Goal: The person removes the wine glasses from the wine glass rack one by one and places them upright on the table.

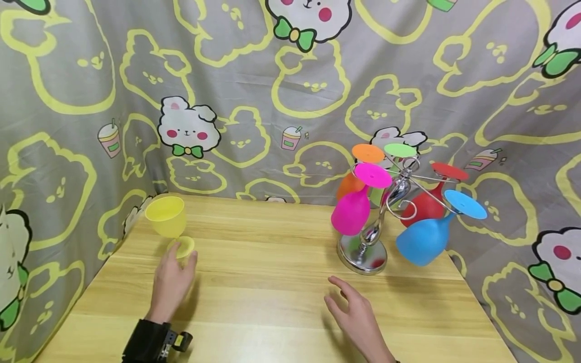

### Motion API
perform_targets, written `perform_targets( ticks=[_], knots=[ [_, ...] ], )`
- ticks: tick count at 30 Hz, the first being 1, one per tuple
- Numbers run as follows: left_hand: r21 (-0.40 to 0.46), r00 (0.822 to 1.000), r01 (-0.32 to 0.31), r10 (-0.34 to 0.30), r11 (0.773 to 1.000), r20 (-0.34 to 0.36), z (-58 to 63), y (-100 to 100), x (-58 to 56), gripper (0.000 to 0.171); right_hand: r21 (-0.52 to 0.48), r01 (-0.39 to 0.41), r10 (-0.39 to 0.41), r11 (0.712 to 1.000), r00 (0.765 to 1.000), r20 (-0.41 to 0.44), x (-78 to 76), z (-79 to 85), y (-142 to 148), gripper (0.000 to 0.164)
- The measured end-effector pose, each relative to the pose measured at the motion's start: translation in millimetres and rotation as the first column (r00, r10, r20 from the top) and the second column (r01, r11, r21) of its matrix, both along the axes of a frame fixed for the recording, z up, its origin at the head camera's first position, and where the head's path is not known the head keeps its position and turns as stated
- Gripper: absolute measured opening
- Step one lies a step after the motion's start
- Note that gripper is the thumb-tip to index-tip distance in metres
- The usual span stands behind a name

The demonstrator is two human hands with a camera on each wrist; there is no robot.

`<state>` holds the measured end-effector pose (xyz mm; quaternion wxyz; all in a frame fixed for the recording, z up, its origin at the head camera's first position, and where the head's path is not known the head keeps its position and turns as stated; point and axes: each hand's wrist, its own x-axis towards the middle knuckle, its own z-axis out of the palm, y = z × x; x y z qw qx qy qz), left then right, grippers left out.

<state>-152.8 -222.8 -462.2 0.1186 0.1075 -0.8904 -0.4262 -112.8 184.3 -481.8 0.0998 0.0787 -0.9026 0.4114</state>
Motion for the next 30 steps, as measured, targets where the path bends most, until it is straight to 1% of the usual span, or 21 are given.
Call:
perform_targets(
  ticks=[1, 3, 6, 10, 13, 15, 17, 21, 26, 30],
  knots=[
    [-0.018, 1.000, 0.022, -0.022, 1.000, -0.004, 0.9, 6.0, 2.8, 0.069, 0.005, -0.004, 0.004, 1.000, 1.000, -0.006, -0.3, 0.5, -1.1, 0.045],
    [-0.083, 0.997, 0.059, -0.063, 0.995, -0.043, 1.6, 17.7, 7.6, 0.069, 0.020, -0.016, 0.016, 1.000, 1.000, -0.014, -1.4, 1.9, -3.6, 0.045],
    [-0.190, 0.988, 0.108, -0.127, 0.976, -0.087, 2.4, 33.8, 14.4, 0.069, 0.044, -0.032, 0.032, 0.999, 0.999, -0.017, -3.2, 3.9, -6.9, 0.047],
    [-0.326, 0.971, 0.159, -0.207, 0.932, -0.118, 1.2, 54.9, 22.7, 0.067, 0.070, -0.049, 0.049, 0.996, 0.999, -0.001, -4.4, 5.5, -10.6, 0.051],
    [-0.411, 0.955, 0.166, -0.250, 0.897, -0.159, -1.7, 67.7, 28.4, 0.066, 0.083, -0.068, 0.066, 0.994, 0.998, 0.021, -4.5, 6.0, -12.7, 0.052],
    [-0.452, 0.947, 0.165, -0.268, 0.877, -0.175, -3.6, 74.1, 31.8, 0.067, 0.090, -0.078, 0.074, 0.993, 0.997, 0.037, -4.7, 6.1, -13.6, 0.053],
    [-0.474, 0.945, 0.168, -0.278, 0.864, -0.172, -5.3, 79.4, 35.0, 0.069, 0.095, -0.083, 0.079, 0.992, 0.996, 0.046, -4.9, 6.4, -14.1, 0.054],
    [-0.496, 0.946, 0.193, -0.294, 0.846, -0.133, -7.7, 87.1, 40.2, 0.071, 0.114, -0.085, 0.080, 0.990, 0.996, 0.041, -5.2, 7.7, -14.3, 0.055],
    [-0.496, 0.948, 0.218, -0.303, 0.840, -0.096, -9.0, 92.9, 45.1, 0.073, 0.146, -0.084, 0.085, 0.986, 0.996, 0.003, -5.2, 13.6, -13.6, 0.054],
    [-0.487, 0.950, 0.225, -0.300, 0.844, -0.081, -9.8, 95.8, 48.5, 0.072, 0.148, -0.078, 0.080, 0.986, 0.997, -0.006, -2.3, 24.9, -12.1, 0.057]
  ],
)
